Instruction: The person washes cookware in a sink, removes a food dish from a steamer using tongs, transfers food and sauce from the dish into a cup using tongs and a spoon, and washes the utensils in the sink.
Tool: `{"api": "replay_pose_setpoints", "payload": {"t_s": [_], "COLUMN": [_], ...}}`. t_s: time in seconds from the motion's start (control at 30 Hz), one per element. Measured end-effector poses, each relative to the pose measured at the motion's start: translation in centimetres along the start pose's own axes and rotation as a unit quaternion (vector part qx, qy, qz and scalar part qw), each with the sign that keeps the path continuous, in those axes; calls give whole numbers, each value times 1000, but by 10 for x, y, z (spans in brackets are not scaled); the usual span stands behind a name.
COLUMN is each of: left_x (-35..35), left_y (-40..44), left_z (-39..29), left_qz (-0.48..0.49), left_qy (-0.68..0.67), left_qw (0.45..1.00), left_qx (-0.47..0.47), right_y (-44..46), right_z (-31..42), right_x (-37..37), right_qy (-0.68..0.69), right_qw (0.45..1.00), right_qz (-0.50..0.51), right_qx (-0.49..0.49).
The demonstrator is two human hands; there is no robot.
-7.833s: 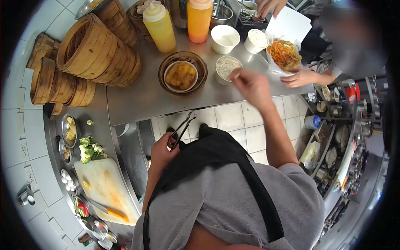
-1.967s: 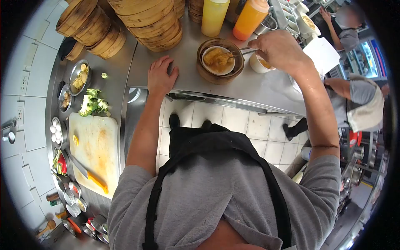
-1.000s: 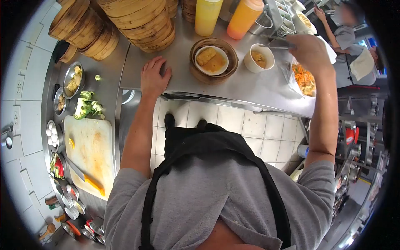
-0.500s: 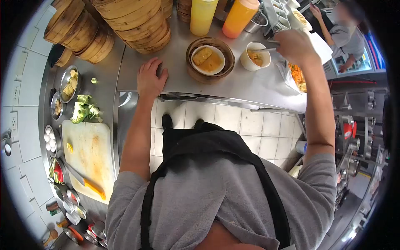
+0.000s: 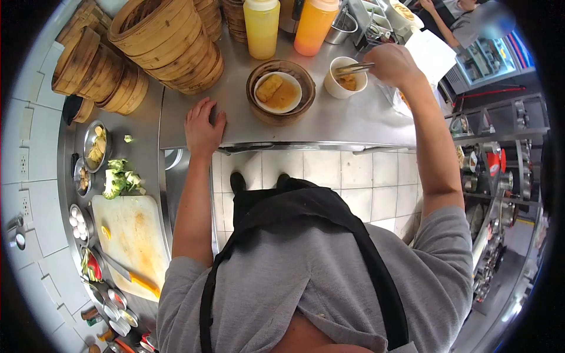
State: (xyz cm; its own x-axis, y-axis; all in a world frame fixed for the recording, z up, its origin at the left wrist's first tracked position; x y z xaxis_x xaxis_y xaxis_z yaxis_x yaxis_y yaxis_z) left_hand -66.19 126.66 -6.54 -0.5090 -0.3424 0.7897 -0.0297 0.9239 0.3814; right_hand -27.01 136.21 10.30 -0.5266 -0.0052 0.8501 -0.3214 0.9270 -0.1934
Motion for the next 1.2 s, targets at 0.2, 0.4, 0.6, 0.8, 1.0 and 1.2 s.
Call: {"api": "replay_pose_setpoints", "payload": {"t_s": [0.2, 0.4, 0.6, 0.8, 1.0, 1.2], "left_x": [0, -1, -1, 0, 0, 0], "left_y": [0, 2, 2, 2, 1, 3], "left_z": [-2, -2, -3, -5, -5, -5], "left_qz": [-2, 5, 2, 6, 3, 6], "left_qy": [1, 2, -2, 1, -4, -1], "left_qw": [1000, 1000, 1000, 1000, 1000, 1000], "left_qx": [-11, 2, 8, 9, 3, 0], "right_y": [-41, -63, -46, -28, -21, 11], "right_z": [-23, -44, -35, -18, -27, -12], "right_x": [-18, -14, -29, -36, -16, -34], "right_qy": [256, 172, 98, 120, 27, -80], "right_qw": [963, 973, 989, 988, 993, 996], "right_qz": [-72, -115, -30, -34, -98, -31], "right_qx": [-40, -104, -103, -86, -54, -2]}}
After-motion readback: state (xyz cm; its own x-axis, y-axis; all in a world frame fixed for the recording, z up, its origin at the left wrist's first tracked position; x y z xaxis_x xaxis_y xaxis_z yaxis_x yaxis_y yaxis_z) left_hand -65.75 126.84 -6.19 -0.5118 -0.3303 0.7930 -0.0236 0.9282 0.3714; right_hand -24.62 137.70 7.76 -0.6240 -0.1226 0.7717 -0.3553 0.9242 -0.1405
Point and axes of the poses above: each hand's wrist, its own y-axis towards the middle knuckle, its own x-axis out of the back of the hand, z = x × y, the point moved 7 cm from there along y, towards the middle knuckle, and after that the axes turned 6 degrees about -y, right-handed, at the moved point
